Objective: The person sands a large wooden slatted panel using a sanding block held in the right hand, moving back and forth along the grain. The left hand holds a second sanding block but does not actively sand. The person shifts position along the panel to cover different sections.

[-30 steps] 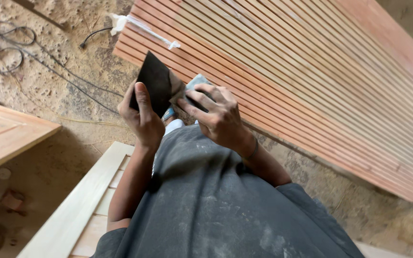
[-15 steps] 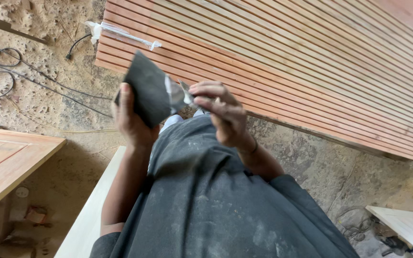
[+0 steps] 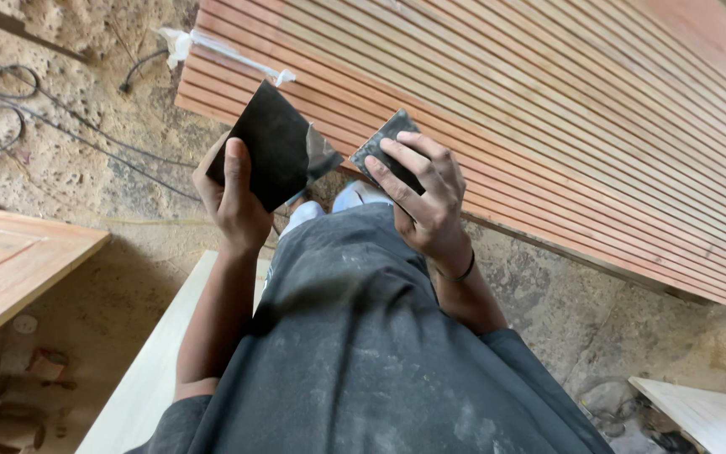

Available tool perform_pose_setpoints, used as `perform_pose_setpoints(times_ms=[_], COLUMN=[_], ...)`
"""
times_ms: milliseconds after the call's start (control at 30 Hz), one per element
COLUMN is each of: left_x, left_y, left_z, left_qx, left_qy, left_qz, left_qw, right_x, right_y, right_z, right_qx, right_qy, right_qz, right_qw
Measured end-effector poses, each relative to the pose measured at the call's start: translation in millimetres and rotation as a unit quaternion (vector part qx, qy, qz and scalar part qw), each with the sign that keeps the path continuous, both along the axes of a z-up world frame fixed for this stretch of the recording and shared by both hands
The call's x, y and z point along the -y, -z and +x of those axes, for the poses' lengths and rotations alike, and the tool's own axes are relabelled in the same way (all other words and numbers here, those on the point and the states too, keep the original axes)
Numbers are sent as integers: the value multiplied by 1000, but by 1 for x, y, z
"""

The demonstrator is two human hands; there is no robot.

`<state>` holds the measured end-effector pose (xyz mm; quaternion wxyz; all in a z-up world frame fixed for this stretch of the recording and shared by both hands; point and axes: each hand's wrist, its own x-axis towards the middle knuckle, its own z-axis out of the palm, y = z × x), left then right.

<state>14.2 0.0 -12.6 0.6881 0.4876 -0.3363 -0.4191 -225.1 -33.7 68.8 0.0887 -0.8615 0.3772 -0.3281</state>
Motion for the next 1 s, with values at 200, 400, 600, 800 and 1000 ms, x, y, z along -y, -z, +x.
perform_pose_setpoints(times_ms=[200, 400, 600, 800, 1000], left_x=[17, 44, 75, 111, 149], left_y=[-19, -10, 7, 14, 87], left_z=[-16, -25, -32, 7, 97], left_qx=[102, 78, -116, -127, -251], left_qy=[22, -56, -211, -152, 66], left_qz=[-4, 20, 58, 25, 91], left_qw=[995, 995, 969, 980, 961], right_x=[18, 42, 68, 112, 140], right_y=[-4, 8, 62, 138, 215], right_z=[-4, -5, -2, -27, -46], right_qx=[-69, -95, -52, 419, 643], right_qy=[-25, -45, -79, -139, -12], right_qz=[-35, 3, 88, 443, 545], right_qw=[997, 994, 992, 780, 538])
